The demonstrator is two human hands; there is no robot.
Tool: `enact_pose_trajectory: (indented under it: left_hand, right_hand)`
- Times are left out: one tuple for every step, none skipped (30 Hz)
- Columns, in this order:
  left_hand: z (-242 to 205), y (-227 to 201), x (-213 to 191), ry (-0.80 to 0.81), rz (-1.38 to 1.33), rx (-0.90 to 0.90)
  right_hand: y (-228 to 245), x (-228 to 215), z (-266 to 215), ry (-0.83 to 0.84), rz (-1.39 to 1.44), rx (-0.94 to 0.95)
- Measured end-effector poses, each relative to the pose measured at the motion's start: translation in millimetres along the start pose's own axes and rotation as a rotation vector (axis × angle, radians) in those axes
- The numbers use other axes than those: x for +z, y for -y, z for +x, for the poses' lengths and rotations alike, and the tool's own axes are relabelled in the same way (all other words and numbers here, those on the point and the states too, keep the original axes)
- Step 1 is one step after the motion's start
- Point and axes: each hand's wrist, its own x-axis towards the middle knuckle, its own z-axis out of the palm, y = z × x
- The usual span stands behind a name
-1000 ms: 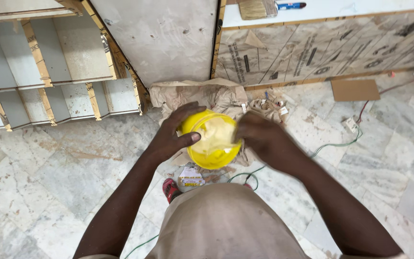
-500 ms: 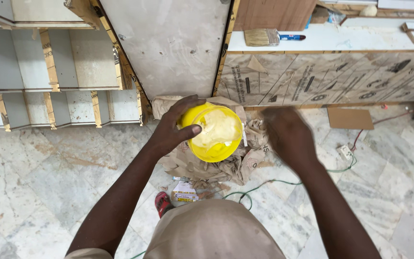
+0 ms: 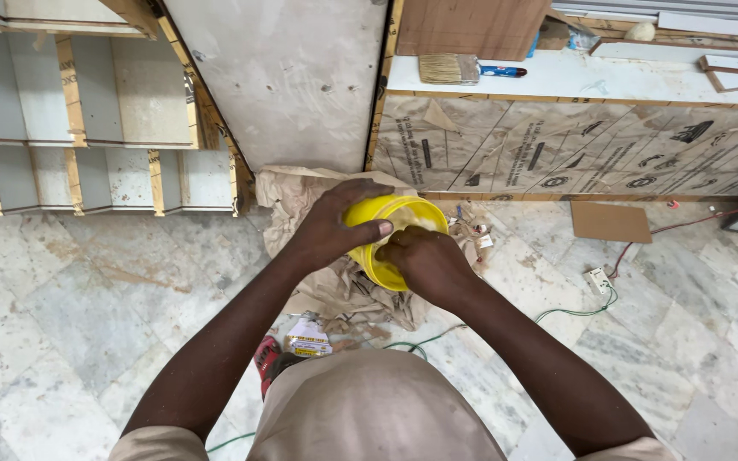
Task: The person picks up a yellow container and a stick, then mixes a white compound inside the container. The person continues to stir the mixture for the remainder of the clip.
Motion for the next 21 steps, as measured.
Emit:
enact_pose_trajectory:
  left_hand:
    - [-0.6, -3.0, 6.7, -0.005, -0.008, -0.014]
    - [-0.6, -5.8, 12.4, 0.001, -0.007, -0.035]
    - [-0.1, -8.5, 17.3, 0.005, -0.008, -0.057]
    - [-0.3, -11.3, 23.1, 0.008, -0.009, -0.079]
    - [-1.9, -14.4, 29.0, 0.005, -0.008, -0.041]
    - [-4.2, -17.4, 35.4, 0.001, -0.007, -0.003]
    - [-7.6, -19.8, 42.1, 0.0, -0.005, 0.032]
    - [-10.7, -22.0, 49.0, -0.005, 0.019, -0.005]
    - [-13.2, -24.3, 56.3, -0.008, 0.041, -0.043]
    - [-14.1, -26.6, 62.2, -0.01, 0.064, -0.08]
    - [-13.6, -29.0, 66.3, -0.001, 0.057, -0.085]
    - [-12.8, -31.6, 69.2, 0.009, 0.051, -0.09]
    - [-11.3, -34.2, 70.8, 0.018, 0.045, -0.091]
    - [-10.6, -36.9, 71.6, 0.029, 0.02, -0.108]
    - [-8.9, -39.8, 71.5, 0.039, -0.004, -0.122]
    - [-7.1, -42.3, 70.8, 0.049, -0.028, -0.136]
    - [-4.9, -44.0, 70.0, 0.047, -0.014, -0.138]
    - [-2.3, -44.9, 69.7, 0.044, -0.001, -0.141]
    - [-0.4, -44.5, 69.3, 0.045, 0.013, -0.146]
    - [3.2, -43.0, 68.6, 0.047, 0.013, -0.158]
    - [8.4, -40.9, 67.1, 0.054, 0.015, -0.168]
  right_hand:
    - [-4.4, -0.2, -8.0, -0.039, 0.042, 0.039]
    - [-7.9, 0.6, -15.1, -0.079, 0.036, 0.063]
    - [-11.0, 1.8, -21.1, -0.117, 0.03, 0.086]
    - [-14.5, 2.0, -27.7, -0.155, 0.023, 0.108]
    - [-17.7, 1.3, -34.3, -0.202, 0.06, 0.127]
    - [-20.1, 0.0, -40.7, -0.249, 0.097, 0.146]
    - [-21.0, -1.0, -46.9, -0.296, 0.139, 0.167]
    - [-22.3, -3.4, -52.9, -0.342, 0.185, 0.143]
    - [-23.5, -7.4, -60.0, -0.387, 0.23, 0.123]
    - [-24.7, -12.0, -65.6, -0.432, 0.275, 0.103]
    - [-24.7, -16.5, -69.5, -0.436, 0.345, 0.148]
    - [-24.2, -21.0, -71.9, -0.438, 0.414, 0.194]
    - [-23.8, -25.6, -72.9, -0.442, 0.482, 0.239]
    - [-22.2, -29.5, -74.3, -0.467, 0.528, 0.251]
    - [-21.0, -33.3, -75.0, -0.494, 0.572, 0.26]
    - [-20.5, -36.2, -74.9, -0.52, 0.615, 0.269]
    - [-21.1, -38.0, -73.9, -0.533, 0.66, 0.297]
    - [-22.7, -38.9, -73.0, -0.546, 0.704, 0.326]
    - [-23.9, -37.9, -72.5, -0.558, 0.751, 0.357]
    - [-26.9, -36.5, -71.0, -0.572, 0.763, 0.38]
    - [-30.5, -34.8, -69.1, -0.591, 0.774, 0.406]
